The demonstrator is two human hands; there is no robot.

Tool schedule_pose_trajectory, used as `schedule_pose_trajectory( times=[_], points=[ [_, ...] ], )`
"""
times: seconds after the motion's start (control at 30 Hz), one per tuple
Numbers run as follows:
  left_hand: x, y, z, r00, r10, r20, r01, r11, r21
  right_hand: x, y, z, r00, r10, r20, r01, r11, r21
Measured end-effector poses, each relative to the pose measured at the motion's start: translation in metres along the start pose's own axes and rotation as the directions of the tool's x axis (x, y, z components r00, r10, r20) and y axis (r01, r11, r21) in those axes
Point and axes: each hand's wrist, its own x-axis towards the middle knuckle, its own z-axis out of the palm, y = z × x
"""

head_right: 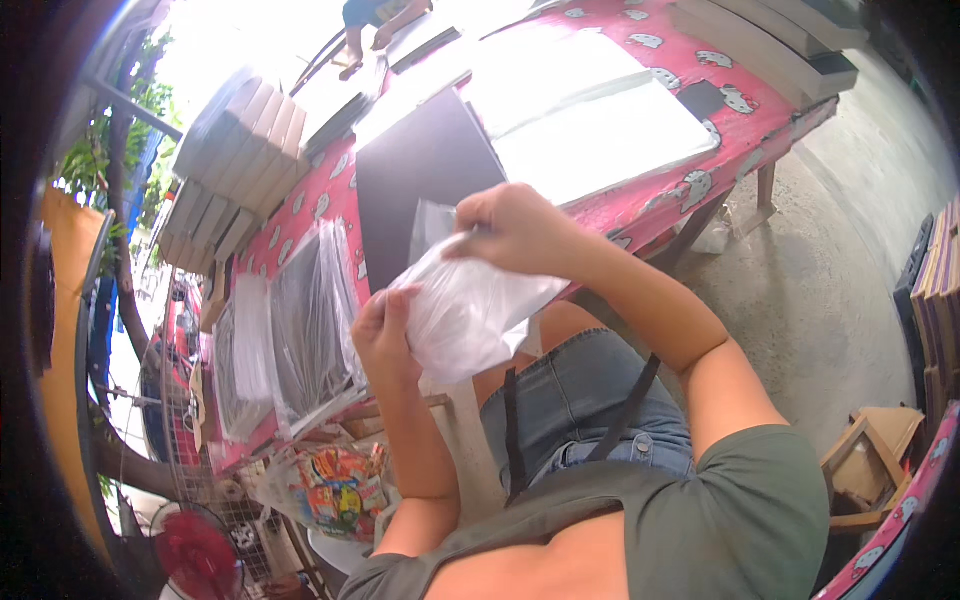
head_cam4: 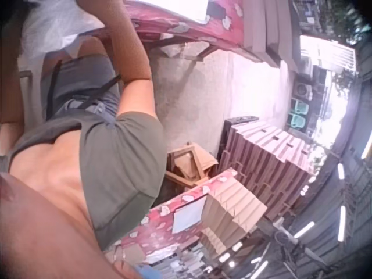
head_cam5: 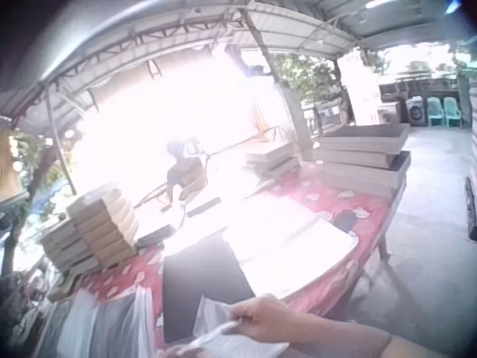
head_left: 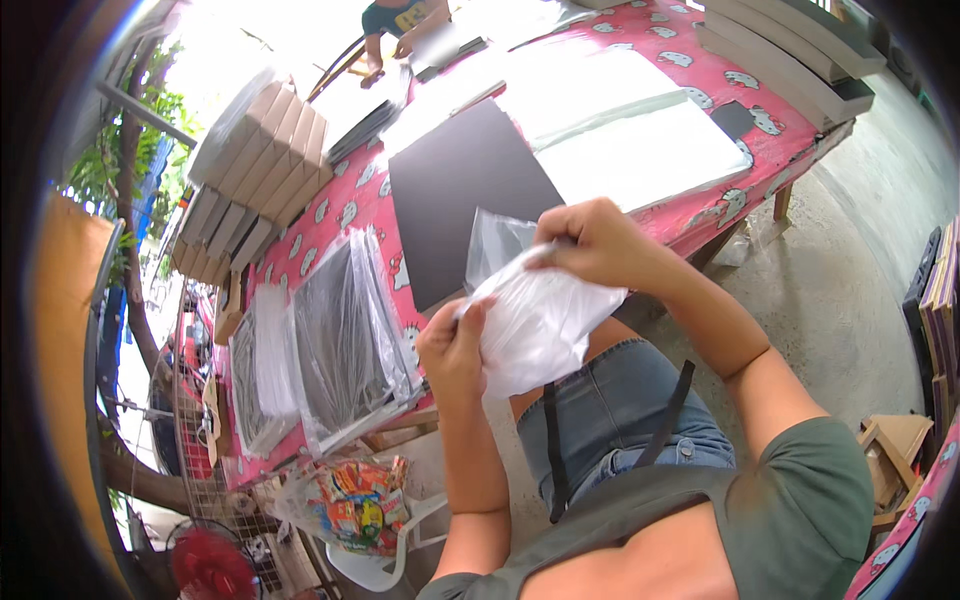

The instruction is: The person takes individual stacks of paper and inserts them into plastic bags by hand, then places the finished packages into a larger stack.

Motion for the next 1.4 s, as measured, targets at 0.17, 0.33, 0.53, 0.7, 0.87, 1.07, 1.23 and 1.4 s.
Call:
schedule_pose_trajectory(
  times=[0.17,0.33,0.53,0.7,0.87,1.07,1.23,1.4],
  points=[
    [0.005,-0.006,0.010,0.990,-0.141,0.001,0.113,0.788,-0.605,0.013,0.009,0.023,0.970,-0.096,-0.225,0.109,0.993,0.045],
    [0.014,-0.016,0.002,0.965,-0.218,-0.145,0.033,0.651,-0.759,0.011,0.014,0.033,0.942,-0.060,-0.329,0.060,0.998,-0.013],
    [-0.031,-0.057,-0.105,0.864,-0.441,-0.243,0.204,0.748,-0.632,-0.022,0.097,-0.124,0.545,0.316,-0.777,-0.217,0.948,0.233],
    [-0.100,-0.092,-0.221,0.693,-0.408,-0.595,-0.051,0.795,-0.605,-0.084,0.074,-0.233,-0.135,-0.490,-0.861,-0.891,0.440,-0.111],
    [-0.050,-0.057,-0.128,0.854,-0.287,-0.433,-0.016,0.819,-0.574,-0.023,0.076,-0.108,0.570,-0.138,-0.810,-0.795,0.158,-0.586],
    [-0.055,-0.002,-0.025,0.978,-0.209,0.009,0.190,0.869,-0.456,-0.020,0.000,-0.021,0.994,-0.030,-0.108,-0.044,0.781,-0.623],
    [-0.062,0.027,-0.001,0.964,0.224,-0.144,-0.233,0.971,-0.051,-0.038,-0.018,0.046,0.901,0.043,0.431,-0.167,0.953,0.254],
    [-0.070,0.002,-0.003,0.985,0.045,-0.165,-0.074,0.981,-0.179,-0.044,-0.012,0.059,0.983,-0.177,-0.054,0.185,0.930,0.319]
  ],
)
